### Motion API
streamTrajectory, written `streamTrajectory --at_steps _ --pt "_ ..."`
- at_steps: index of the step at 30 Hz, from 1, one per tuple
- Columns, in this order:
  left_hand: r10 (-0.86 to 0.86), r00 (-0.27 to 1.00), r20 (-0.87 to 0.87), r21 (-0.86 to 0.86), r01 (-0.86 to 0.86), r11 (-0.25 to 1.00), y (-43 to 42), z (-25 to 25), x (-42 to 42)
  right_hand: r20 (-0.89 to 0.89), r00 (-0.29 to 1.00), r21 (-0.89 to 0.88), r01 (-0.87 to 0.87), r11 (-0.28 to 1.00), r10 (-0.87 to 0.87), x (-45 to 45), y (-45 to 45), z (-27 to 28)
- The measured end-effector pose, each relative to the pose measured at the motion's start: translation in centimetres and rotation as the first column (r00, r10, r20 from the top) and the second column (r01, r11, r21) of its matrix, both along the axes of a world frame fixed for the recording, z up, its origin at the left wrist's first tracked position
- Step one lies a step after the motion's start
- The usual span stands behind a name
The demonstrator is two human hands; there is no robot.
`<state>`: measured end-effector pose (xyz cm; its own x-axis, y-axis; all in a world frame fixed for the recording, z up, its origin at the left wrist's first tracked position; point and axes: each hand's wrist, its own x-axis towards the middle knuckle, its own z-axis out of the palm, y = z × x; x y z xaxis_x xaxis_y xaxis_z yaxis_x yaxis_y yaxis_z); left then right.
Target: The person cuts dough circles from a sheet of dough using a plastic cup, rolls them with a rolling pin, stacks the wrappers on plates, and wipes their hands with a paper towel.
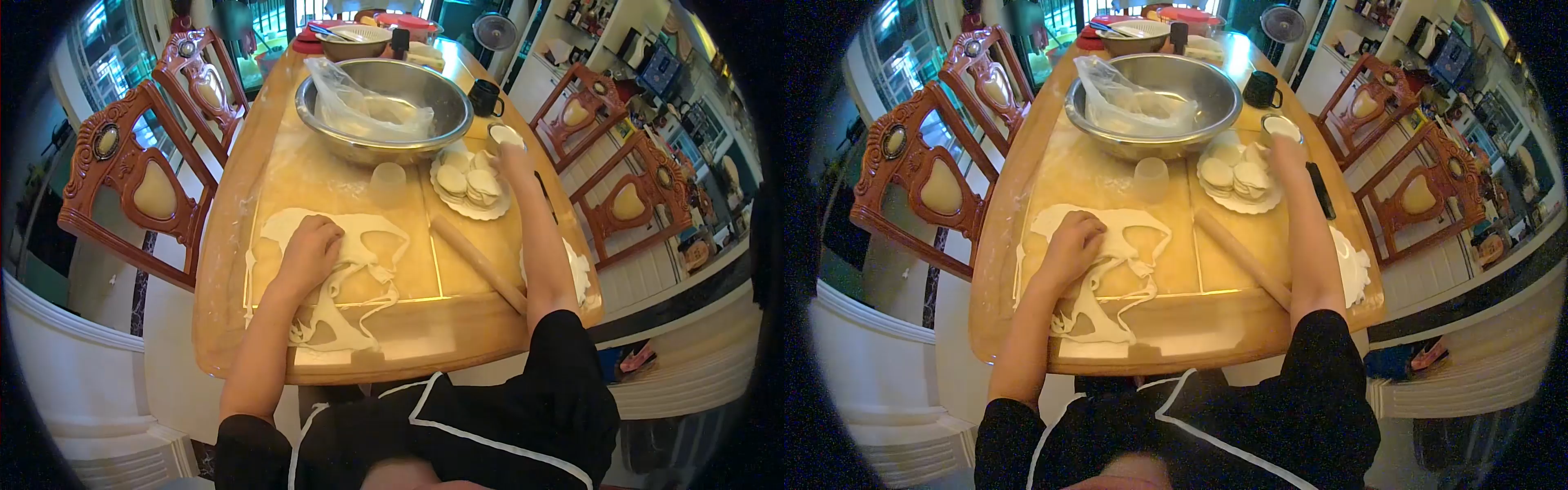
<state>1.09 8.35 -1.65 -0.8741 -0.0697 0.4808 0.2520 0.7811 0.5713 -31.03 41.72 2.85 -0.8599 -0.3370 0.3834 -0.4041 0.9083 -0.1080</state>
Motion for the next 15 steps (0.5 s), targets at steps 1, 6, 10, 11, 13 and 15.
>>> streamTrajectory --at_steps 1,6,10,11,13,15 --pt "-0.003 1.000 -0.002 0.004 0.003 1.000 -0.1 0.0 0.0 -0.070 0.996 0.092 0.067 0.993 -0.061 0.7 -0.4 0.3" --pt "-0.017 1.000 0.018 -0.008 0.017 1.000 -0.1 0.4 -0.1 0.017 1.000 0.100 -0.022 0.995 0.021 0.2 -0.8 0.1" --pt "-0.044 0.999 0.003 -0.021 0.044 0.999 -0.3 0.4 0.0 0.017 0.999 0.057 -0.030 0.998 0.029 0.3 -0.5 -0.5" --pt "-0.055 0.998 0.019 -0.014 0.055 0.998 -0.3 0.4 0.1 -0.003 0.996 0.102 -0.084 0.991 0.085 0.5 -0.3 -0.7" --pt "-0.020 0.995 0.101 0.022 0.018 1.000 -0.3 0.6 0.2 0.064 0.995 0.151 -0.081 0.985 0.072 2.0 -0.5 0.2" --pt "-0.029 0.998 0.056 0.001 0.029 1.000 -0.3 0.4 0.1 -0.098 0.995 -0.049 -0.028 0.998 0.024 3.7 -1.3 1.7"
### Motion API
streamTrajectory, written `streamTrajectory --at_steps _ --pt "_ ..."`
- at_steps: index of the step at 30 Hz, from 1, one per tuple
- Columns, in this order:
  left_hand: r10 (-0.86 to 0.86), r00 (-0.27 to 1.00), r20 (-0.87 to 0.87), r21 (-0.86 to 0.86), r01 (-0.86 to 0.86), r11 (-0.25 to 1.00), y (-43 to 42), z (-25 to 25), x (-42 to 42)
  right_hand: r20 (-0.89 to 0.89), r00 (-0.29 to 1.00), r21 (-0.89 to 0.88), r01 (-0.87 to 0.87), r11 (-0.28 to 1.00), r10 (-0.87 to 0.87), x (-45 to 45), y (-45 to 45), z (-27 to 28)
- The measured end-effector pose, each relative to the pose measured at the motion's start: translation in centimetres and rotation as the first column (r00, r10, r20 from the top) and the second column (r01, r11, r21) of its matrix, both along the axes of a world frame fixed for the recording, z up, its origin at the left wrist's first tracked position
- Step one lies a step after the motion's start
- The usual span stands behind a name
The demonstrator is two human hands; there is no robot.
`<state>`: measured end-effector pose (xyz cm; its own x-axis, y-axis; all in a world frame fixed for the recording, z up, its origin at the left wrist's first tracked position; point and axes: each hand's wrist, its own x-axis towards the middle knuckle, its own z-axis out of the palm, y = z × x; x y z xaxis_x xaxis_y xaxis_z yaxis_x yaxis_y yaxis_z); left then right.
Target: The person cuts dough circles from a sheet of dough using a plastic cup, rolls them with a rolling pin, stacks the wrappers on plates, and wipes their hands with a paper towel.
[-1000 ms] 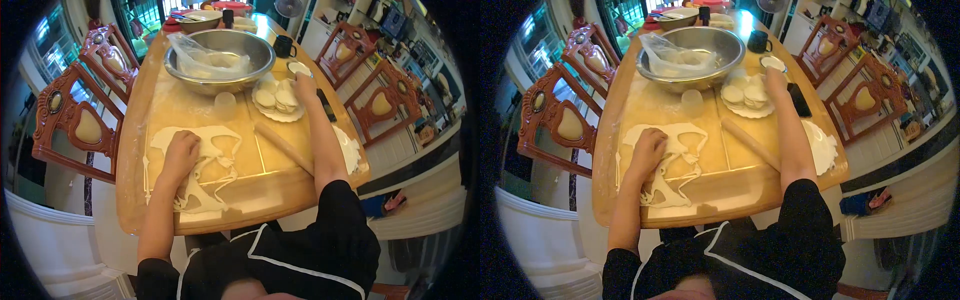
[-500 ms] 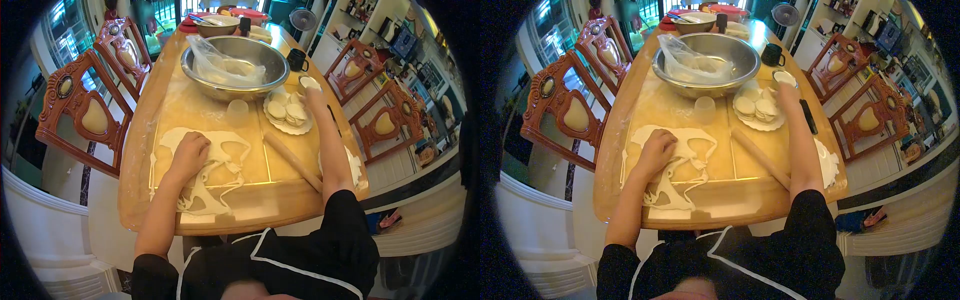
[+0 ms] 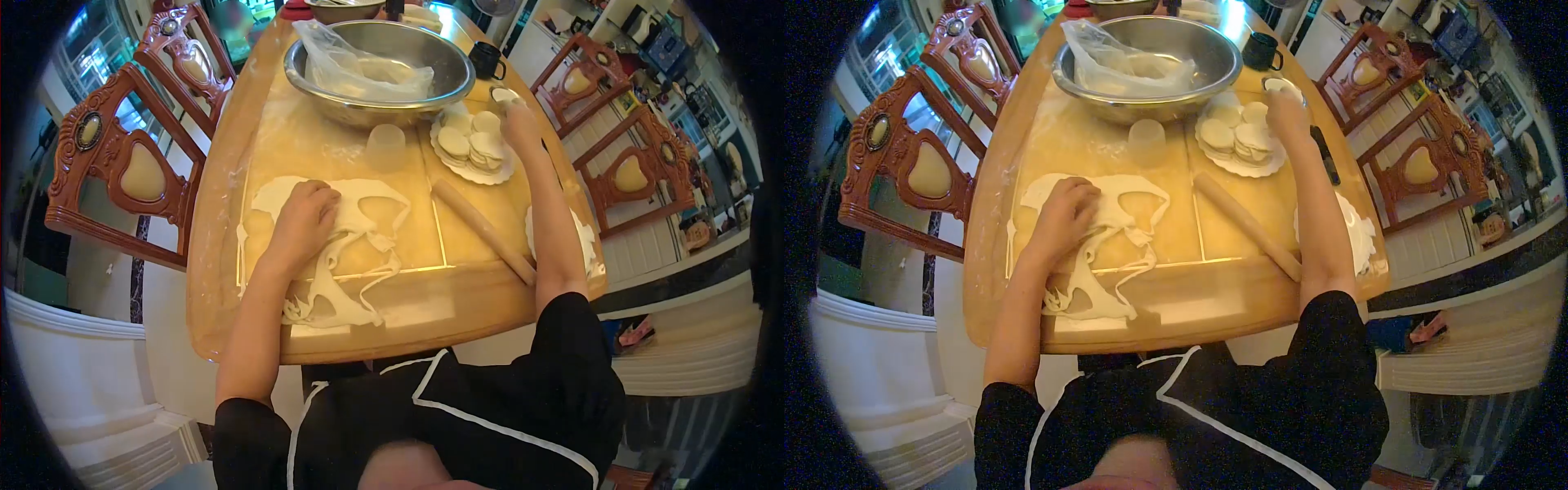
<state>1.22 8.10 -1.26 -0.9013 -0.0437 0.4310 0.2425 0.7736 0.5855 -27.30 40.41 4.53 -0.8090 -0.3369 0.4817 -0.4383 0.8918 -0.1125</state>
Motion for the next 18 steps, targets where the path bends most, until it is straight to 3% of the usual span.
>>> streamTrajectory --at_steps 2,4,5,7,8,10,11,13,14,16,17,18 --pt "0.022 1.000 -0.017 -0.039 -0.023 0.999 -0.1 0.0 0.1 -0.103 0.993 -0.057 -0.070 0.996 0.064 -0.6 0.9 -0.6" --pt "0.016 0.999 -0.028 -0.098 -0.018 0.995 -0.3 -0.3 -0.1 -0.084 0.950 0.091 -0.295 0.951 0.302 0.8 1.3 -0.5" --pt "0.008 0.999 -0.042 -0.155 -0.014 0.988 -0.4 -0.5 -0.2 -0.083 0.950 0.089 -0.294 0.952 0.301 1.4 1.3 -0.4" --pt "0.005 1.000 -0.005 -0.220 -0.006 0.975 -0.2 -1.0 0.0 -0.137 0.942 -0.065 -0.316 0.947 0.305 3.9 0.0 1.9" --pt "0.005 0.999 0.035 -0.287 0.006 0.958 0.0 -1.2 0.0 -0.137 0.943 -0.060 -0.313 0.948 0.303 6.1 -1.0 3.7" --pt "0.010 0.999 0.050 -0.286 0.005 0.958 0.1 -1.2 0.1 0.202 0.979 -0.098 0.021 0.995 -0.001 9.7 -2.9 6.8" --pt "0.019 0.998 0.066 -0.289 0.001 0.957 0.1 -1.1 0.1 0.202 0.979 -0.097 0.019 0.995 0.001 9.1 -2.9 5.9" --pt "0.019 0.998 0.061 -0.286 -0.001 0.958 0.1 -1.0 0.3 0.091 0.874 -0.331 -0.425 0.843 0.476 7.9 -3.2 3.9" --pt "0.016 0.998 0.056 -0.285 0.001 0.958 0.1 -0.9 0.3 -0.044 0.818 -0.338 -0.553 0.762 0.574 8.1 -4.2 3.2" --pt "0.030 0.996 0.083 -0.272 -0.006 0.962 0.3 -0.2 0.5 0.039 0.859 -0.143 -0.501 0.854 0.510 8.5 -5.5 4.6" --pt "0.038 0.993 0.115 -0.260 -0.006 0.966 0.6 0.1 1.0 0.185 0.904 -0.126 -0.366 0.922 0.384 9.3 -6.4 5.8" --pt "0.063 0.985 0.160 -0.260 -0.019 0.965 0.9 0.6 1.4 0.193 0.907 -0.118 -0.356 0.927 0.373 8.2 -7.4 6.6"
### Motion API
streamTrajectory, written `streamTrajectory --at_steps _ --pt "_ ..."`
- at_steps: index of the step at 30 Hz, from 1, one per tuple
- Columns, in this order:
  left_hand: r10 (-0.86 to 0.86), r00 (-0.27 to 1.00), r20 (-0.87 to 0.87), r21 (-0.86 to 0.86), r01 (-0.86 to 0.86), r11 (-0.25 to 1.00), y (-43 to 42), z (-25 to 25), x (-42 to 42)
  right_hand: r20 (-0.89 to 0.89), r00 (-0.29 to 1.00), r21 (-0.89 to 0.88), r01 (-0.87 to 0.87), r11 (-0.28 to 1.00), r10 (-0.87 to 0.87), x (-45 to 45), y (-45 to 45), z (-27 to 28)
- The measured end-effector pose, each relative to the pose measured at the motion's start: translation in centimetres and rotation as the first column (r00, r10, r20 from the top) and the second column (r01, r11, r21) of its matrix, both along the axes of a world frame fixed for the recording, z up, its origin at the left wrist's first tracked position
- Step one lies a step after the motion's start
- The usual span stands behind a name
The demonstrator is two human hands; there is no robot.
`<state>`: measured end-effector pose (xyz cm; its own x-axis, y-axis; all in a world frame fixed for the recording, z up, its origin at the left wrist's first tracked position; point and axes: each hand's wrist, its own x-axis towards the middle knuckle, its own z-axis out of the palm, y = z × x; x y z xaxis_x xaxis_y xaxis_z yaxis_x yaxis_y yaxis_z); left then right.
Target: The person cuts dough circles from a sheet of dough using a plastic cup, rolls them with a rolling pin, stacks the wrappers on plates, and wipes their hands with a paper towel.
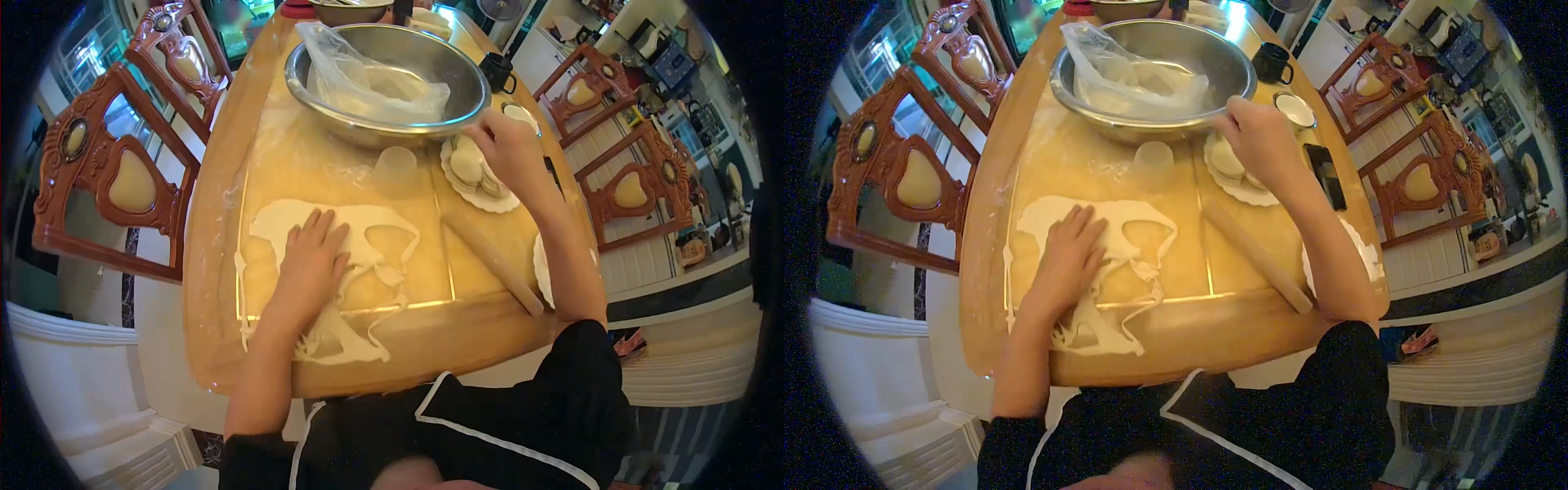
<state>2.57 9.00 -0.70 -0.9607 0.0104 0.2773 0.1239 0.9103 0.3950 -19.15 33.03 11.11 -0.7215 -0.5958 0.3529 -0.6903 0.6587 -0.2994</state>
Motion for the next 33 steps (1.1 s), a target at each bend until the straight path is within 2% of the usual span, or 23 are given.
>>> streamTrajectory --at_steps 2,3,4,5,6,7,8,10,11,12,13,14,15,16,18,20,21,23,24,26,31,33 --pt "0.002 1.000 -0.010 0.038 -0.002 0.999 0.2 0.0 0.2 -0.228 0.964 -0.077 -0.158 0.984 0.137 -0.9 -1.0 1.2" --pt "0.012 1.000 -0.023 0.068 -0.010 0.998 0.1 0.3 0.3 -0.256 0.950 -0.189 -0.230 0.955 0.179 -1.3 -1.8 1.8" --pt "0.018 1.000 -0.022 0.076 -0.016 0.997 0.0 0.1 0.2 -0.256 0.952 -0.188 -0.222 0.957 0.171 -1.8 -1.9 3.0" --pt "0.015 1.000 -0.018 0.088 -0.014 0.996 -0.1 0.0 0.1 -0.176 0.983 0.003 -0.057 0.998 0.057 -2.4 -1.6 4.5" --pt "0.014 1.000 -0.013 0.099 -0.013 0.995 -0.3 0.1 0.0 -0.118 0.990 0.201 0.096 0.975 -0.073 -3.0 -1.5 5.8" --pt "0.012 1.000 0.009 0.117 -0.013 0.993 -0.5 0.1 -0.1 -0.071 0.982 0.228 0.189 0.955 -0.178 -4.0 -1.6 6.6" --pt "0.005 1.000 0.023 0.117 -0.008 0.993 -0.6 0.2 -0.1 -0.070 0.981 0.226 0.195 0.955 -0.183 -5.3 -1.4 6.7" --pt "-0.019 0.998 0.065 0.123 0.010 0.992 -0.8 0.5 -0.2 -0.151 0.988 -0.018 0.002 1.000 -0.005 -8.5 -1.1 5.9" --pt "-0.024 0.997 0.070 0.119 0.016 0.993 -1.1 1.0 0.1 -0.274 0.960 -0.112 -0.098 0.989 0.064 -9.8 -1.5 5.5" --pt "-0.028 0.995 0.093 0.156 0.013 0.988 -1.5 1.5 0.4 -0.271 0.961 -0.117 -0.092 0.989 0.058 -11.4 -1.6 5.6" --pt "-0.032 0.993 0.116 0.192 0.009 0.981 -2.0 1.9 0.7 -0.240 0.970 0.004 -0.037 0.999 0.037 -13.3 -1.5 6.0" --pt "0.012 0.991 0.130 0.138 -0.030 0.990 -2.7 1.4 0.8 -0.211 0.977 0.126 0.014 0.992 0.013 -15.1 -1.6 6.7" --pt "0.009 0.991 0.135 0.128 -0.027 0.991 -3.7 2.1 1.2 -0.098 0.987 0.157 0.144 0.977 -0.129 -16.2 -2.5 7.8" --pt "0.072 0.977 0.199 0.061 -0.086 0.994 -4.6 2.8 1.4 -0.090 0.987 0.146 0.147 0.978 -0.135 -18.1 -2.6 7.7" --pt "0.140 0.957 0.255 -0.022 -0.139 0.990 -6.1 4.4 1.8 -0.047 0.989 -0.017 0.137 0.990 -0.138 -23.0 -2.8 6.5" --pt "0.340 0.840 0.422 -0.024 -0.365 0.931 -7.1 6.2 2.2 -0.085 0.988 -0.050 0.128 0.990 -0.132 -26.5 -3.4 6.4" --pt "0.344 0.842 0.416 -0.031 -0.365 0.931 -7.8 6.4 2.3 -0.095 0.984 -0.068 0.147 0.987 -0.153 -28.0 -4.2 6.5" --pt "0.389 0.681 0.621 -0.227 -0.318 0.920 -9.0 6.3 3.0 -0.058 0.979 -0.075 0.193 0.978 -0.197 -32.4 -5.2 5.6" --pt "0.395 0.682 0.615 -0.233 -0.321 0.918 -9.5 6.1 3.2 -0.060 0.979 -0.084 0.191 0.978 -0.196 -34.6 -6.0 5.1" --pt "0.358 0.685 0.635 -0.217 -0.286 0.933 -9.9 5.5 3.5 0.019 0.950 -0.041 0.311 0.949 -0.311 -38.3 -7.7 3.9" --pt "0.382 0.705 0.598 -0.254 -0.285 0.924 -10.1 4.2 2.9 -0.006 0.930 0.041 0.368 0.929 -0.368 -48.0 -12.3 0.2" --pt "0.409 0.677 0.611 -0.360 -0.222 0.906 -10.1 4.4 2.5 -0.035 0.926 0.056 0.377 0.925 -0.375 -51.5 -14.1 -1.1"
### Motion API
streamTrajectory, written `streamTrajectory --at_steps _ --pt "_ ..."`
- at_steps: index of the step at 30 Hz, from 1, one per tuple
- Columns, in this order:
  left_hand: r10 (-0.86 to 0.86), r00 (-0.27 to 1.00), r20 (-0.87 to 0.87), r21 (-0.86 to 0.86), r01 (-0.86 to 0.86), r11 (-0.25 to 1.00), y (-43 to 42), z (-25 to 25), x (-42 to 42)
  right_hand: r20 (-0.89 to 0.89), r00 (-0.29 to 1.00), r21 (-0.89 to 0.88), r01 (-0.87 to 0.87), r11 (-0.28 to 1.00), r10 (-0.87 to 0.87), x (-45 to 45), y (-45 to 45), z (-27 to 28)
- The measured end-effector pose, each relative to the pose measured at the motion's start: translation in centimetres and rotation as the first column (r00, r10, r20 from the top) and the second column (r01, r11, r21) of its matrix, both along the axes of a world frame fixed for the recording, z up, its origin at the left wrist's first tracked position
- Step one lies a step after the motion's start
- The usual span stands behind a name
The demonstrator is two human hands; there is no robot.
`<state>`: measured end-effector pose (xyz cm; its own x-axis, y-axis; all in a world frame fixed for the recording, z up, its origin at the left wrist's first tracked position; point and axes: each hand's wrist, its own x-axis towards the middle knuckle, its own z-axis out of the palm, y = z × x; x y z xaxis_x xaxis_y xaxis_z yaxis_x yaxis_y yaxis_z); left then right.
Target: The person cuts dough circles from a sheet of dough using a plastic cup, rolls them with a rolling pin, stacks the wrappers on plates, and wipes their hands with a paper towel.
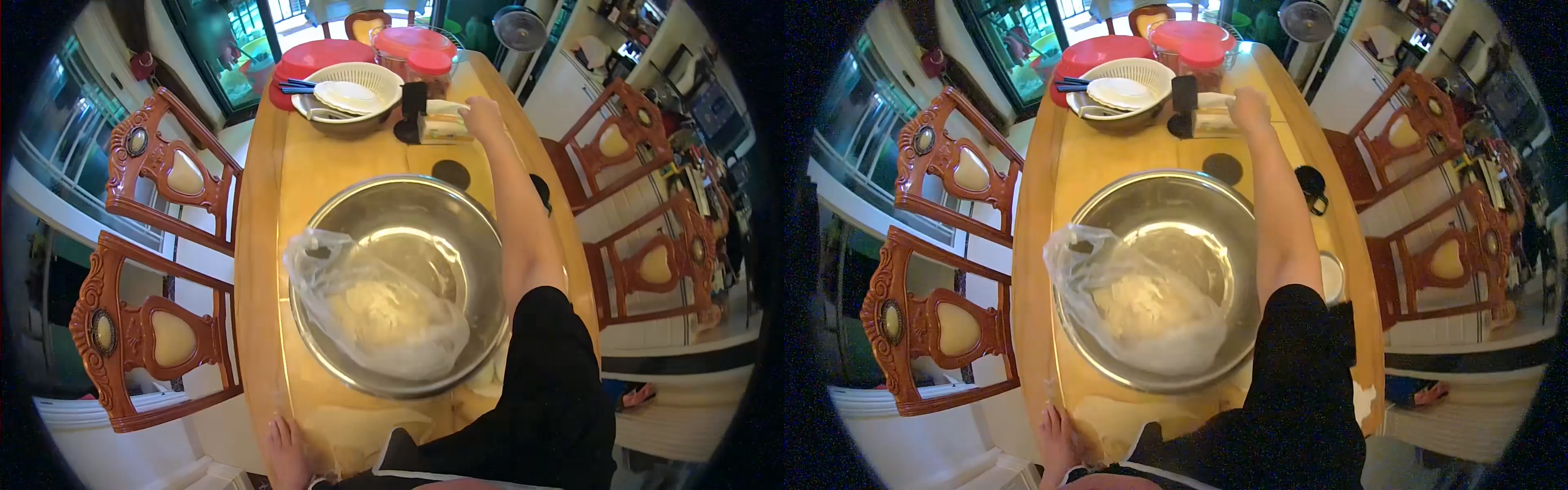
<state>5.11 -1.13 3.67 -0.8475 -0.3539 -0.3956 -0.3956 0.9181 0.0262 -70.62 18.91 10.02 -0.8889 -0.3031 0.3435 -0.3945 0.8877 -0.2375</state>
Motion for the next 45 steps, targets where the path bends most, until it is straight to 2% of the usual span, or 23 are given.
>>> streamTrajectory --at_steps 3,8,12,14,15,19,21,22,23,24,25,27,29,31,33,35,37,39,40,41,42,44,45 --pt "-0.002 0.998 0.060 -0.048 0.005 0.999 0.5 1.8 -1.6 0.054 0.998 0.072 0.005 0.997 -0.009 -2.6 -2.3 -0.8" --pt "0.065 0.974 0.217 0.014 -0.070 0.997 0.8 2.9 -2.9 -0.059 0.993 0.159 0.114 0.981 -0.105 -3.5 -4.6 -3.5" --pt "0.048 0.991 0.127 -0.057 -0.041 0.998 0.8 0.2 -0.8 -0.061 0.992 0.172 0.118 0.978 -0.109 -4.8 -3.8 -3.7" --pt "0.065 0.987 0.150 -0.031 -0.061 0.998 0.8 1.0 -1.5 -0.159 0.973 -0.118 0.147 0.982 -0.165 -4.7 -3.0 -0.8" --pt "0.082 0.983 0.163 -0.006 -0.083 0.997 0.9 1.4 -1.7 -0.301 0.932 -0.318 0.102 0.943 -0.203 -4.5 -3.0 -0.2" --pt "0.077 0.994 0.081 0.013 -0.078 0.997 0.4 -0.7 -0.3 -0.311 0.949 -0.339 -0.066 0.938 -0.045 -6.8 -1.0 0.5" --pt "0.014 0.998 0.056 -0.046 -0.011 0.999 0.2 -1.0 -0.1 -0.290 0.933 -0.719 -0.066 0.692 -0.212 -2.4 -0.9 4.9" --pt "0.035 0.999 0.021 0.006 -0.035 0.999 0.2 -0.5 -0.2 -0.387 0.912 -0.506 -0.087 0.858 -0.136 -5.1 0.7 3.1" --pt "0.028 1.000 0.012 0.012 -0.028 1.000 0.4 0.6 -1.0 -0.375 0.917 -0.511 -0.085 0.856 -0.133 -3.9 0.7 3.2" --pt "0.024 1.000 0.000 0.021 -0.024 0.999 0.8 1.3 -1.3 -0.126 0.992 -0.764 -0.104 0.636 0.010 -2.4 0.6 3.6" --pt "0.058 0.998 -0.013 0.040 -0.058 0.998 0.9 1.0 -1.0 0.074 0.972 -0.933 -0.012 0.361 0.225 -0.2 0.4 4.7" --pt "0.051 0.999 -0.020 0.043 -0.050 0.998 0.8 0.4 -0.5 0.101 0.848 -0.992 0.048 0.115 0.520 6.1 0.7 7.1" --pt "0.073 0.997 -0.014 0.030 -0.073 0.997 0.5 -0.9 -0.3 0.033 0.672 -0.994 0.097 -0.043 0.739 17.2 0.7 11.6" --pt "0.065 0.996 -0.056 0.034 -0.063 0.997 1.0 -0.2 -0.2 -0.012 0.607 -0.981 0.147 -0.127 0.794 26.1 1.6 13.7" --pt "0.115 0.989 -0.090 0.121 -0.104 0.987 1.4 1.1 -0.8 -0.074 0.630 -0.935 0.227 -0.274 0.773 33.7 2.1 15.0" --pt "0.056 0.978 -0.200 0.085 -0.039 0.996 0.6 -0.2 0.2 -0.016 0.637 -0.894 0.335 -0.296 0.770 39.7 3.2 15.4" --pt "0.070 0.900 -0.430 0.155 -0.003 0.988 0.4 -0.2 1.3 -0.103 0.550 -0.858 0.373 -0.354 0.829 45.2 4.4 17.1" --pt "0.086 0.929 -0.361 0.247 0.006 0.969 -1.4 0.8 3.6 -0.073 0.576 -0.862 0.375 -0.343 0.814 50.4 5.2 19.2" --pt "0.111 0.939 -0.326 0.320 -0.001 0.947 -2.0 1.2 3.6 -0.222 0.582 -0.828 0.311 -0.466 0.783 52.8 5.5 20.1" --pt "0.339 0.904 -0.262 0.441 -0.200 0.875 -1.1 4.0 2.8 -0.356 0.577 -0.773 0.261 -0.579 0.735 55.1 5.7 20.6" --pt "0.549 0.819 -0.166 0.536 -0.393 0.747 -0.2 6.9 2.2 -0.335 0.578 -0.776 0.278 -0.566 0.744 56.8 5.8 20.0" --pt "0.148 0.766 -0.625 0.265 0.029 0.964 -2.4 7.8 4.0 -0.323 0.571 -0.789 0.277 -0.548 0.755 59.7 5.4 20.4" --pt "0.134 0.693 -0.709 0.238 0.056 0.970 -2.4 10.2 3.7 -0.327 0.565 -0.796 0.267 -0.543 0.757 60.7 5.2 20.7"
